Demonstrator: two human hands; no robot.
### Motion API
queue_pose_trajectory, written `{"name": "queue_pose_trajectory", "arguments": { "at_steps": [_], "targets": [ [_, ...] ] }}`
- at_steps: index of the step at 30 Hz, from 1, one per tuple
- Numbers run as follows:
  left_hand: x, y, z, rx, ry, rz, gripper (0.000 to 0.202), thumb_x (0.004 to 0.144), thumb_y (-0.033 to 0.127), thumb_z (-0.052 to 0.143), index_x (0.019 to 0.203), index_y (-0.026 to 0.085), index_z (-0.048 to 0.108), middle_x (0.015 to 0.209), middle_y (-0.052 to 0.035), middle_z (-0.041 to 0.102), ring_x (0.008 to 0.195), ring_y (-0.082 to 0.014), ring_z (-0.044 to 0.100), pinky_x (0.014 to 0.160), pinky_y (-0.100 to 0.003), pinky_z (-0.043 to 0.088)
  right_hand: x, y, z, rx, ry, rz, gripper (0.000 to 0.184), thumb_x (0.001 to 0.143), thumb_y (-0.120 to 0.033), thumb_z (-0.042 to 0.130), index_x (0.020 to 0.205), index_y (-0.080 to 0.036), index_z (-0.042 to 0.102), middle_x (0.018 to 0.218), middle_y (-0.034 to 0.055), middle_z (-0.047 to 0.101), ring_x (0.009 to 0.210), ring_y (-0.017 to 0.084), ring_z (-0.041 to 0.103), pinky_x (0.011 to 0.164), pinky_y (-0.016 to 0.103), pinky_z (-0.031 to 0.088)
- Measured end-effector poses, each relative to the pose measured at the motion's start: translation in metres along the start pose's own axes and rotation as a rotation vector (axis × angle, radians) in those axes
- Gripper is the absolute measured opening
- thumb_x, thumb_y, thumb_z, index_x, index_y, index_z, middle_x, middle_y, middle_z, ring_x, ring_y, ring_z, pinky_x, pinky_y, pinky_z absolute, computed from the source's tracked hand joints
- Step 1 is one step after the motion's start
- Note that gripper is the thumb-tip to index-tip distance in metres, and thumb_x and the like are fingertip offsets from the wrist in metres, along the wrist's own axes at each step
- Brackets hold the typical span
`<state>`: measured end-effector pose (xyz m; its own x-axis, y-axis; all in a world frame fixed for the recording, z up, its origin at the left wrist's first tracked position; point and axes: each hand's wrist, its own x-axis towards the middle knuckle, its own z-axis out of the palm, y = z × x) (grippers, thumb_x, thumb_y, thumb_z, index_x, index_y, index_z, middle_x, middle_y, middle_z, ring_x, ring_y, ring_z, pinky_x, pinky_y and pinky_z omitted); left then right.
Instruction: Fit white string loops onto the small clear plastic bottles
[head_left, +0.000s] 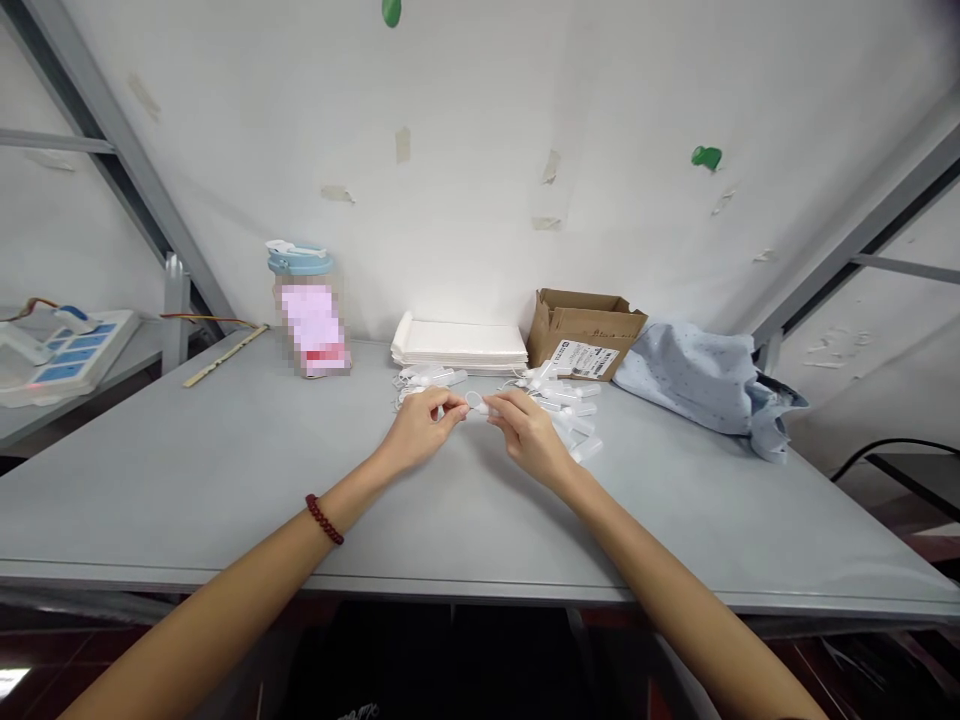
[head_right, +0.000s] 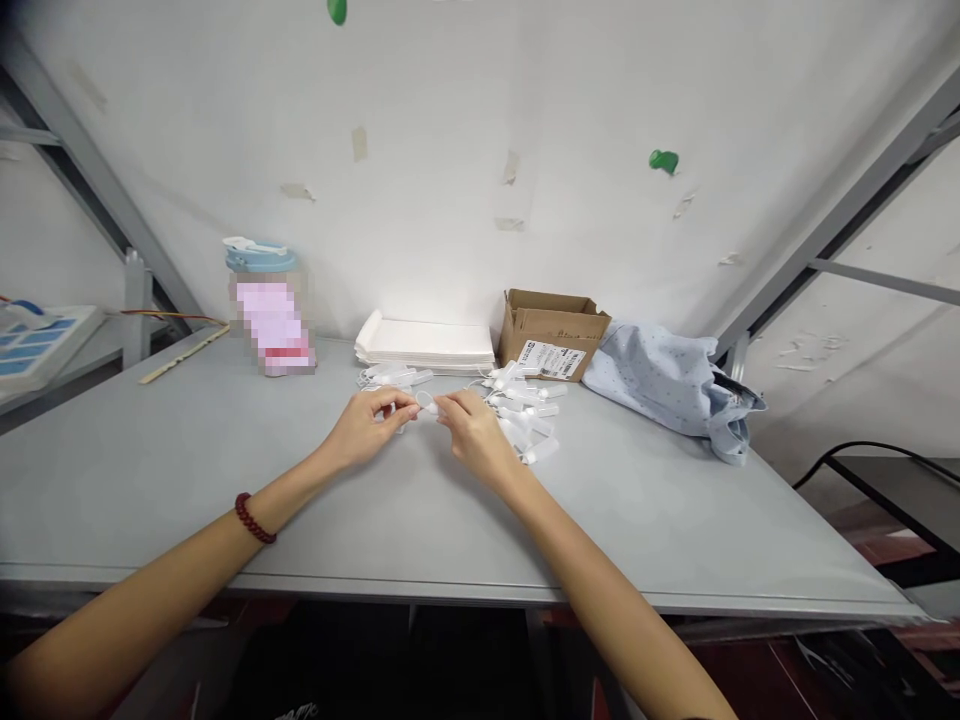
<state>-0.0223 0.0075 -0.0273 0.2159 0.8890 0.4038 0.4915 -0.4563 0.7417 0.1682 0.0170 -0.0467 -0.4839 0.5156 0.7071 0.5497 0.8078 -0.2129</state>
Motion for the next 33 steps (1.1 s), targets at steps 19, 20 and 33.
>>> {"name": "queue_pose_trajectory", "arguments": {
  "at_steps": [19, 20, 33],
  "targets": [
    [0.0002, 0.0056, 0.0029, 0.001, -0.004, -0.043, 0.017, 0.076, 0.031, 0.055, 0.077, 0.018, 0.066, 0.077, -0.0031, 0.067, 0.071, -0.0162, 0.055, 0.067, -0.029, 0.042, 0.001, 0.0, 0.0024, -0.019, -0.026, 0.013, 0.029, 0.09, -0.013, 0.041, 0.114, -0.02, 0.055, 0.097, 0.0115, 0.061, 0.089, 0.022, 0.058, 0.075, 0.037, 0.051],
    [0.0011, 0.0054, 0.0025, -0.003, -0.001, -0.057, 0.017, 0.074, 0.031, 0.058, 0.081, 0.018, 0.066, 0.08, -0.0035, 0.068, 0.073, -0.0168, 0.055, 0.067, -0.029, 0.042, 0.0021, 0.0011, 0.002, -0.022, -0.024, 0.016, 0.029, 0.09, -0.014, 0.041, 0.115, -0.02, 0.055, 0.097, 0.0115, 0.061, 0.09, 0.022, 0.057, 0.075, 0.037, 0.051],
    [0.0035, 0.0062, -0.0005, -0.075, -0.021, -0.102, 0.028, 0.081, 0.038, 0.052, 0.067, 0.016, 0.064, 0.07, -0.0023, 0.066, 0.061, -0.0136, 0.052, 0.059, -0.026, 0.04, 0.004, 0.0008, 0.0011, -0.066, -0.014, -0.072, 0.026, 0.091, -0.012, 0.04, 0.114, -0.018, 0.052, 0.096, 0.0111, 0.06, 0.087, 0.02, 0.055, 0.073, 0.033, 0.049]
  ]
}}
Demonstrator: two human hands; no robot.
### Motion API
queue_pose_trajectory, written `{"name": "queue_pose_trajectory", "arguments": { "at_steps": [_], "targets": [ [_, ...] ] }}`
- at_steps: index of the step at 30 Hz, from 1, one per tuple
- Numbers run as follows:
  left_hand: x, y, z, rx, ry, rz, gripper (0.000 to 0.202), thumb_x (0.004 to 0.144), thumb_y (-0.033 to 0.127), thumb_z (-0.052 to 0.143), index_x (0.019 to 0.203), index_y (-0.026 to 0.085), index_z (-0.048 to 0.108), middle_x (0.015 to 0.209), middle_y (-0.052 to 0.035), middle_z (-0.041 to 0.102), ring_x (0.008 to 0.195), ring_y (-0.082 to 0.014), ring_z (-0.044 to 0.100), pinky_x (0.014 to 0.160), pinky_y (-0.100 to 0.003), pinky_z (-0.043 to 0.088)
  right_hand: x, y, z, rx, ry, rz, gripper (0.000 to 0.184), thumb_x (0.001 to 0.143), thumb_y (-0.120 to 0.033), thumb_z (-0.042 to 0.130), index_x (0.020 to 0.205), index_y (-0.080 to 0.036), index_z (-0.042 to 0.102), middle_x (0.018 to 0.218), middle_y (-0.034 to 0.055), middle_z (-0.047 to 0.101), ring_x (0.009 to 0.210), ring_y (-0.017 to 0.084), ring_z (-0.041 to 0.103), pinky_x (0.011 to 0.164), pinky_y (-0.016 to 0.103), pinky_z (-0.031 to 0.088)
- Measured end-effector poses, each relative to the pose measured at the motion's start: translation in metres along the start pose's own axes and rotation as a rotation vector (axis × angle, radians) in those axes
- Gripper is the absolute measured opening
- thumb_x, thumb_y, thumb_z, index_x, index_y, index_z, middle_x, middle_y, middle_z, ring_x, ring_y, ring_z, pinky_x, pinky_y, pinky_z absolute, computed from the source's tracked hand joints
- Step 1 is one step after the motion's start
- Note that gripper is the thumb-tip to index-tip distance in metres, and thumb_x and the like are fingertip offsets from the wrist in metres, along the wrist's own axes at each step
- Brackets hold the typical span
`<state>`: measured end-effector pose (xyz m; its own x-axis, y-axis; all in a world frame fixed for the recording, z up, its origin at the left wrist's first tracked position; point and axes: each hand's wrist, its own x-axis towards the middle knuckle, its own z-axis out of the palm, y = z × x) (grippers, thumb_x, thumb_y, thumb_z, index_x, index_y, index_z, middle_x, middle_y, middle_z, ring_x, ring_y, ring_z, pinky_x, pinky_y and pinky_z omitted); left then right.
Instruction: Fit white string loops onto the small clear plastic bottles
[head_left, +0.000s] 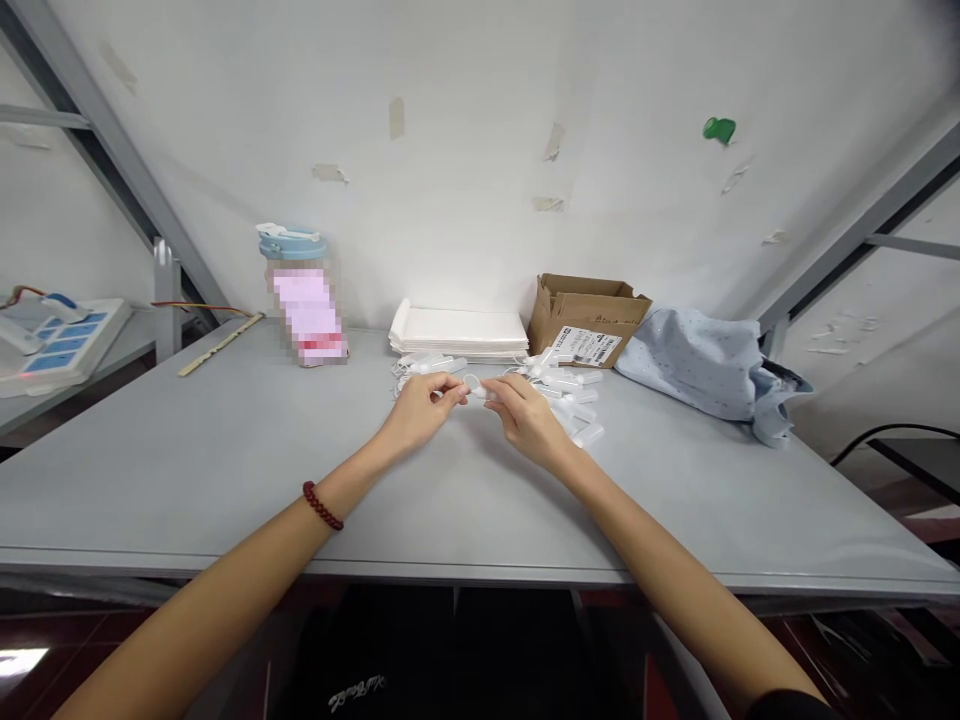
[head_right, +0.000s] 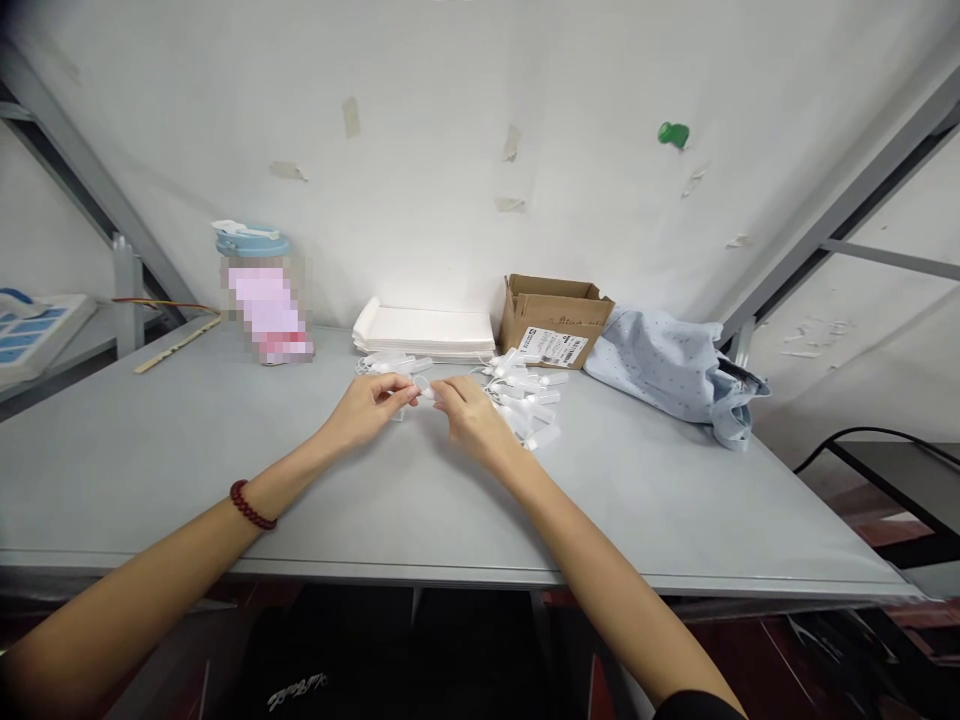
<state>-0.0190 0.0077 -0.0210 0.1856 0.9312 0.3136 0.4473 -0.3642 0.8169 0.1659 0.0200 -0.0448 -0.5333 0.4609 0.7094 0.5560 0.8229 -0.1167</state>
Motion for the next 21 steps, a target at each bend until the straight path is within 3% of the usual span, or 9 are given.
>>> {"name": "queue_pose_trajectory", "arguments": {
  "at_steps": [8, 16, 21],
  "targets": [
    [-0.003, 0.0, 0.003, -0.119, -0.062, -0.064, 0.03, 0.078, 0.04, 0.053, 0.063, 0.016, 0.06, 0.06, -0.0003, 0.057, 0.054, -0.0114, 0.043, 0.055, -0.025, 0.035, -0.003, -0.006, 0.0, -0.142, -0.004, -0.06, 0.025, 0.091, -0.007, 0.037, 0.108, -0.016, 0.054, 0.092, 0.0111, 0.06, 0.082, 0.021, 0.051, 0.071, 0.033, 0.046],
    [-0.004, -0.01, 0.007, -0.124, -0.134, -0.104, 0.032, 0.08, 0.042, 0.051, 0.067, 0.015, 0.062, 0.069, -0.0035, 0.064, 0.059, -0.0125, 0.045, 0.058, -0.026, 0.037, -0.005, -0.003, 0.006, -0.168, 0.034, -0.124, 0.021, 0.09, -0.006, 0.039, 0.102, -0.015, 0.054, 0.086, 0.0099, 0.06, 0.076, 0.02, 0.049, 0.067, 0.031, 0.045],
    [0.004, -0.011, -0.009, -0.05, -0.207, -0.052, 0.033, 0.08, 0.043, 0.05, 0.068, 0.015, 0.063, 0.068, -0.0038, 0.062, 0.061, -0.0139, 0.048, 0.058, -0.026, 0.037, -0.001, -0.005, 0.008, -0.085, 0.033, -0.092, 0.021, 0.091, -0.012, 0.041, 0.11, -0.015, 0.051, 0.094, 0.0115, 0.06, 0.084, 0.02, 0.054, 0.073, 0.033, 0.049]
  ]
}}
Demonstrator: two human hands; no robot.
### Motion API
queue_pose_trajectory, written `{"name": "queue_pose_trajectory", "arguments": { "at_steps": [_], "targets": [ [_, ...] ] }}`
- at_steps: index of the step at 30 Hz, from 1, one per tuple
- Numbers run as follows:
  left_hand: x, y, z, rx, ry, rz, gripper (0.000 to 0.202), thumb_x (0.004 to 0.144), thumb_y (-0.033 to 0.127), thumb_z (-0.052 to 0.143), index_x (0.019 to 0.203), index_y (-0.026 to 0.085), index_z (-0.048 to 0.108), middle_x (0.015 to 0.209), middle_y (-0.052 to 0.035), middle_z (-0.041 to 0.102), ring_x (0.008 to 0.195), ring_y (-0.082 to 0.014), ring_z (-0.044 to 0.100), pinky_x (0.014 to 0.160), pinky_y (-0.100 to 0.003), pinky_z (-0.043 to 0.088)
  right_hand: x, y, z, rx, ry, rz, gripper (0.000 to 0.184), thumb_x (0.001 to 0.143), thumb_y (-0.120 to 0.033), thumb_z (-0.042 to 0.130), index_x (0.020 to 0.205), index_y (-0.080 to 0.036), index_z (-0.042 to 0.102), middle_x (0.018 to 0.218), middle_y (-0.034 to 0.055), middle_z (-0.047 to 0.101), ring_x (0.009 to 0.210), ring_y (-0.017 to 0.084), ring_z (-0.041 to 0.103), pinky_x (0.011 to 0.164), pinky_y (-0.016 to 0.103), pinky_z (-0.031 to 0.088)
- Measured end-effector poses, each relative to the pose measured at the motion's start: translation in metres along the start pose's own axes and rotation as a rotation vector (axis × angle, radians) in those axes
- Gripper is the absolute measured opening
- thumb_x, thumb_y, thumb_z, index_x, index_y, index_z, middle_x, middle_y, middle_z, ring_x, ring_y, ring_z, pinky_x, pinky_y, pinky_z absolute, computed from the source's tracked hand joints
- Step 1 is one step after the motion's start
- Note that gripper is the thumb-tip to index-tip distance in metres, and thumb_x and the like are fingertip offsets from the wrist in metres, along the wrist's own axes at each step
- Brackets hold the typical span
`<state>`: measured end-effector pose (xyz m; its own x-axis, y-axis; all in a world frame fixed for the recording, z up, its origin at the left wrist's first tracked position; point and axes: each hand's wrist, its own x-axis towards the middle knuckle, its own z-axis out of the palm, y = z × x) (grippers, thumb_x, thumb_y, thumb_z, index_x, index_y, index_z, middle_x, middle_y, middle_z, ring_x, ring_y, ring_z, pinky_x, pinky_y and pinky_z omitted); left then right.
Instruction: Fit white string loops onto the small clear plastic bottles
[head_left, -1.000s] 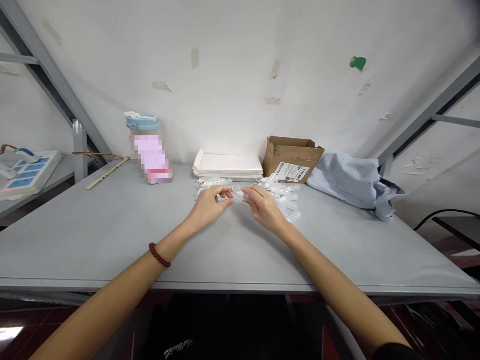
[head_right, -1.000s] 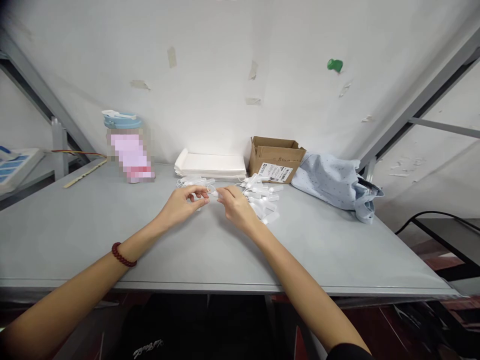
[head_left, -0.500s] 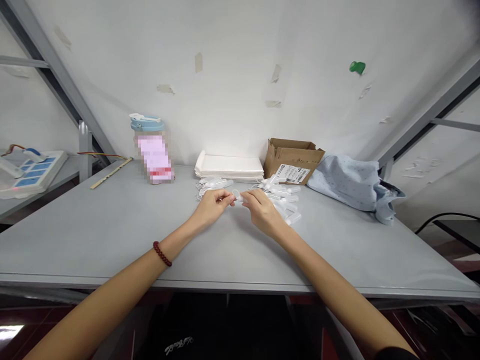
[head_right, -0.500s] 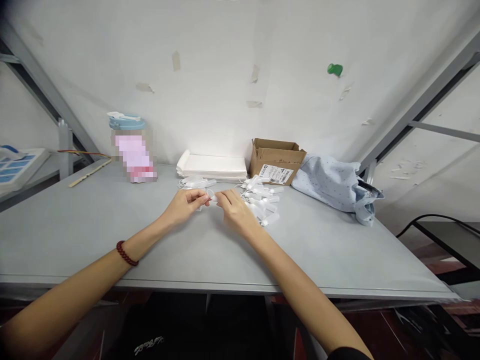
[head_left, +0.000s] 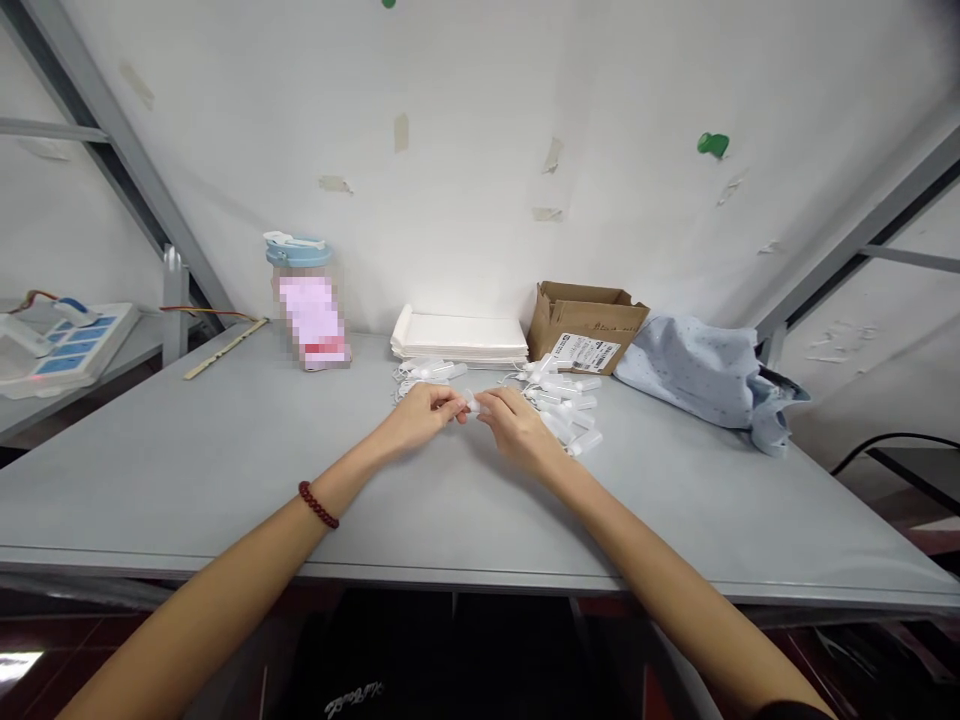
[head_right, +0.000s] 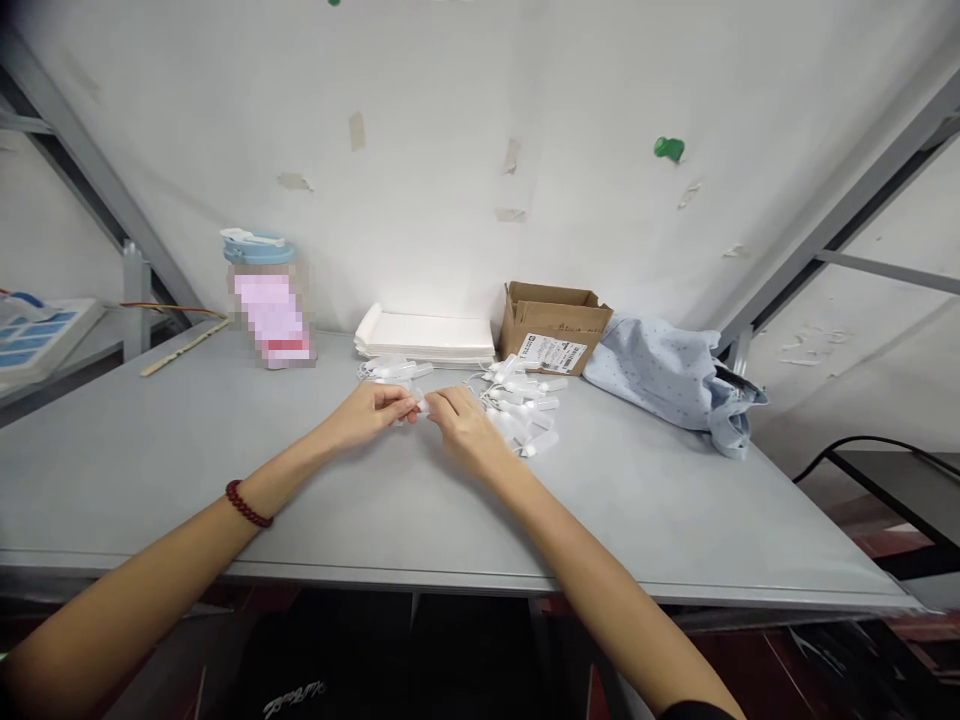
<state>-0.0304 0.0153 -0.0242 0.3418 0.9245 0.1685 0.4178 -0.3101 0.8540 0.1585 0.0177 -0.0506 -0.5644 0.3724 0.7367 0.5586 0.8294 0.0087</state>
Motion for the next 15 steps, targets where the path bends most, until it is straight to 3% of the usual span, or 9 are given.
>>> {"name": "queue_pose_trajectory", "arguments": {
  "at_steps": [2, 5, 9, 15],
  "targets": [
    [0.002, 0.0, -0.016, 0.06, 0.068, -0.005, 0.034, 0.079, 0.044, 0.05, 0.069, 0.015, 0.064, 0.069, -0.0039, 0.063, 0.059, -0.0137, 0.047, 0.057, -0.026, 0.036, 0.003, 0.003, -0.002, 0.033, -0.006, 0.064, 0.025, 0.091, -0.016, 0.044, 0.116, -0.015, 0.048, 0.104, 0.0145, 0.057, 0.097, 0.022, 0.054, 0.08, 0.035, 0.05],
    [0.004, -0.003, -0.043, 0.182, 0.311, -0.055, 0.031, 0.079, 0.041, 0.049, 0.067, 0.016, 0.063, 0.07, -0.0045, 0.064, 0.06, -0.0148, 0.048, 0.06, -0.028, 0.037, 0.002, 0.02, -0.01, -0.01, 0.008, 0.194, 0.032, 0.088, -0.019, 0.048, 0.12, -0.015, 0.047, 0.115, 0.0173, 0.053, 0.109, 0.026, 0.052, 0.09, 0.042, 0.047],
    [0.007, -0.017, -0.061, 0.215, 0.361, -0.102, 0.026, 0.076, 0.035, 0.051, 0.059, 0.019, 0.062, 0.067, -0.0056, 0.066, 0.062, -0.0178, 0.052, 0.064, -0.03, 0.039, -0.011, 0.055, -0.021, -0.148, -0.037, 0.365, 0.028, 0.086, -0.015, 0.046, 0.111, -0.011, 0.055, 0.111, 0.0196, 0.054, 0.104, 0.028, 0.053, 0.087, 0.045, 0.047],
    [0.012, -0.04, -0.057, 0.268, 0.358, -0.122, 0.029, 0.074, 0.038, 0.052, 0.064, 0.015, 0.067, 0.063, -0.0042, 0.066, 0.065, -0.0197, 0.056, 0.06, -0.028, 0.039, -0.022, 0.082, -0.027, -0.351, -0.179, 0.459, 0.044, 0.081, -0.001, 0.035, 0.117, -0.014, 0.057, 0.125, 0.0163, 0.055, 0.111, 0.029, 0.05, 0.084, 0.043, 0.045]
  ]
}}
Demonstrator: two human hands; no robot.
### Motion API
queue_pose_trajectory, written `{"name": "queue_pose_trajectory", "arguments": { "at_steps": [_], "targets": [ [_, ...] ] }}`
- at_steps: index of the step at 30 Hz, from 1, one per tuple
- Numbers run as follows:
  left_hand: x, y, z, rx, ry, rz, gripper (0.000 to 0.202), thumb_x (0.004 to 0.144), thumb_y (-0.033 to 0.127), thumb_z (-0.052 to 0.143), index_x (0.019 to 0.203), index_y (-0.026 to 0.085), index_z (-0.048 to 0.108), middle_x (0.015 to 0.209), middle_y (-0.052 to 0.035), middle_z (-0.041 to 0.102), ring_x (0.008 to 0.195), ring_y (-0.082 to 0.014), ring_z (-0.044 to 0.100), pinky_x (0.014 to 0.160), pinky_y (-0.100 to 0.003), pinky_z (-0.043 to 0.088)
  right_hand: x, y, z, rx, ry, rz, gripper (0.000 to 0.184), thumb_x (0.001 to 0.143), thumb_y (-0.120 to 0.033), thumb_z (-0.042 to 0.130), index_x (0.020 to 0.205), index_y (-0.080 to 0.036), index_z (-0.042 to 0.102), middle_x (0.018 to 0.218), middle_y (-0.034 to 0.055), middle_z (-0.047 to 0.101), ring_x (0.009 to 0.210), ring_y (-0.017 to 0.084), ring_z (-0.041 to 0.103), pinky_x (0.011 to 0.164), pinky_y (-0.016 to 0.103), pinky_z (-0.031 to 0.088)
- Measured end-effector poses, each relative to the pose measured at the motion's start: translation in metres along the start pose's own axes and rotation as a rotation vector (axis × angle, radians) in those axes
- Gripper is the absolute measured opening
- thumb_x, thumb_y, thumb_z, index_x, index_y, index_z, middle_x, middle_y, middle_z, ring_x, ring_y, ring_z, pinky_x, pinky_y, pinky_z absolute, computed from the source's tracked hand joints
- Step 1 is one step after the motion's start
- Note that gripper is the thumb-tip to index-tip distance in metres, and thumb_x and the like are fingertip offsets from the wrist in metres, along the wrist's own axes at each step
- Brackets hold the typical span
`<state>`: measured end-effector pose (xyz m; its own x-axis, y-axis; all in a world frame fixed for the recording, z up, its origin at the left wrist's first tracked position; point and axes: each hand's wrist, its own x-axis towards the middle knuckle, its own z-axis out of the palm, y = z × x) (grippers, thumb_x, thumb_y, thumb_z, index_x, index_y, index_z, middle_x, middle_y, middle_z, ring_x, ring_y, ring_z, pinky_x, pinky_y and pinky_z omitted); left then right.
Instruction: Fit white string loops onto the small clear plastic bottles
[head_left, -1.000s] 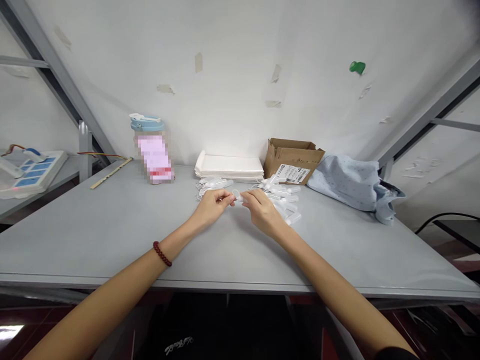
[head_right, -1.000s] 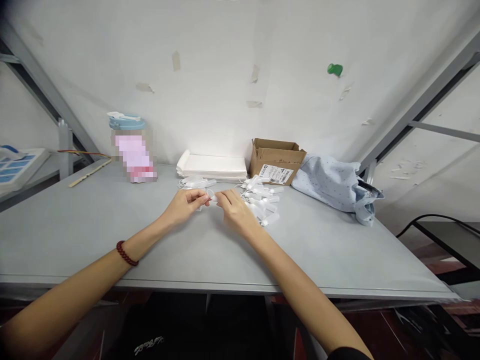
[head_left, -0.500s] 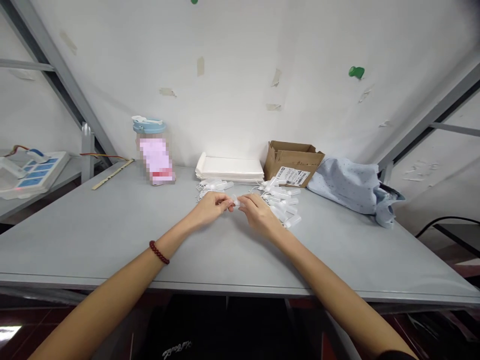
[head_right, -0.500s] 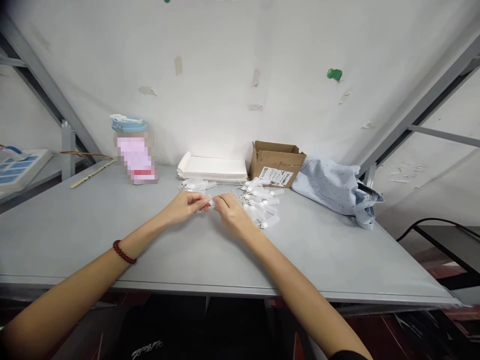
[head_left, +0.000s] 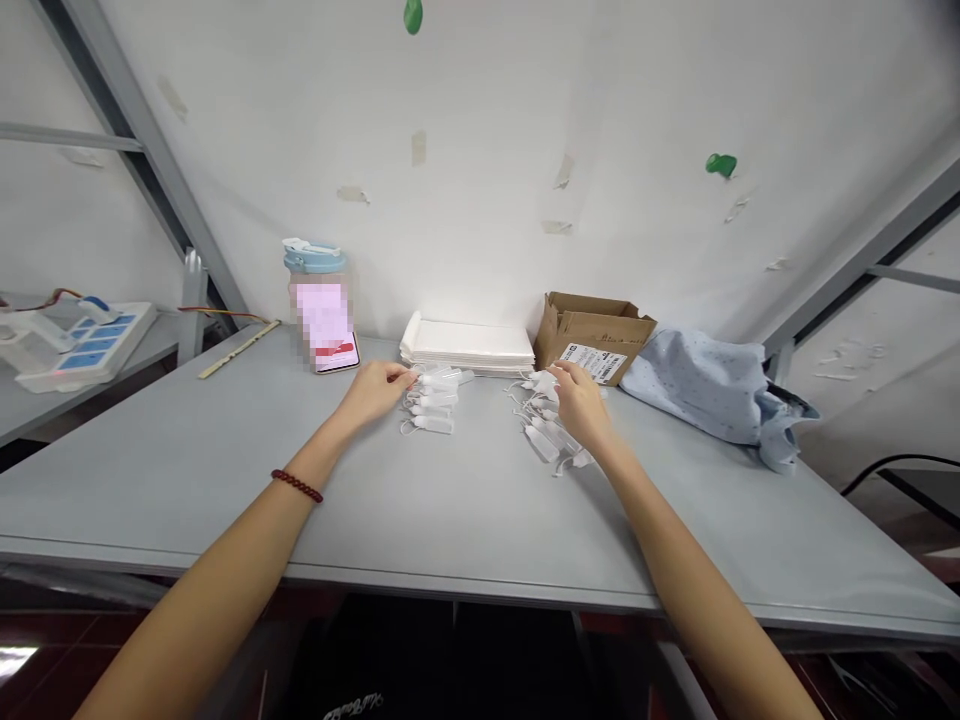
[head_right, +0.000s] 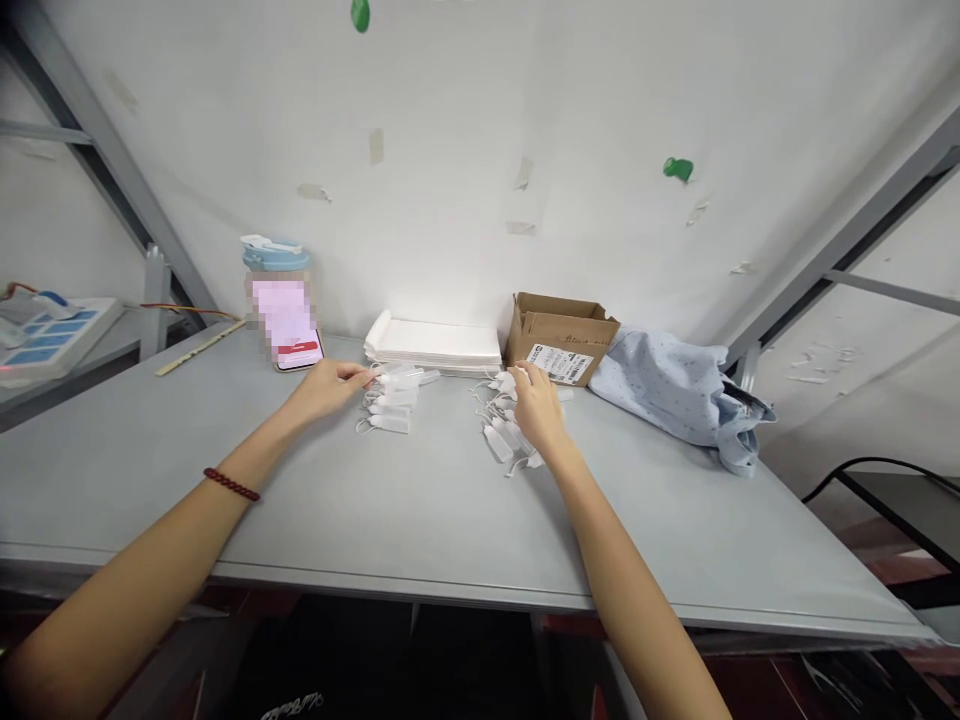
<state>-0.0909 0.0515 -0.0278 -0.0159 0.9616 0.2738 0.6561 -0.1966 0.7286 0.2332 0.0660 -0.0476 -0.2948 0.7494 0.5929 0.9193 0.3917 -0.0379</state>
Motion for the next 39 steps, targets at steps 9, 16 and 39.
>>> {"name": "queue_pose_trajectory", "arguments": {
  "at_steps": [9, 16, 39],
  "targets": [
    [-0.004, 0.005, -0.002, 0.163, 0.059, -0.044, 0.035, 0.077, 0.037, 0.049, 0.077, 0.013, 0.073, 0.073, -0.0062, 0.07, 0.071, -0.0214, 0.058, 0.062, -0.027, 0.039, 0.01, -0.009, -0.004, -0.314, -0.268, -0.04, 0.063, 0.069, 0.009, 0.038, 0.12, -0.024, 0.058, 0.138, 0.0063, 0.049, 0.121, 0.034, 0.038, 0.086, 0.049, 0.036],
    [-0.007, 0.013, -0.002, 0.184, 0.112, -0.016, 0.032, 0.079, 0.035, 0.047, 0.078, 0.014, 0.071, 0.075, -0.0065, 0.07, 0.073, -0.0216, 0.058, 0.064, -0.028, 0.041, 0.009, -0.002, 0.0, -0.374, -0.183, -0.052, 0.043, 0.077, 0.003, 0.041, 0.107, -0.02, 0.063, 0.126, 0.0109, 0.056, 0.12, 0.034, 0.039, 0.088, 0.05, 0.03],
    [-0.037, 0.059, 0.026, -0.27, -0.307, 0.193, 0.033, 0.086, 0.043, 0.049, 0.083, 0.016, 0.067, 0.084, -0.0047, 0.068, 0.068, -0.0149, 0.054, 0.06, -0.025, 0.043, -0.005, -0.069, -0.026, -0.003, 0.165, -0.278, 0.022, 0.09, -0.011, 0.043, 0.102, -0.02, 0.06, 0.102, 0.009, 0.063, 0.095, 0.021, 0.051, 0.084, 0.036, 0.032]
  ]
}}
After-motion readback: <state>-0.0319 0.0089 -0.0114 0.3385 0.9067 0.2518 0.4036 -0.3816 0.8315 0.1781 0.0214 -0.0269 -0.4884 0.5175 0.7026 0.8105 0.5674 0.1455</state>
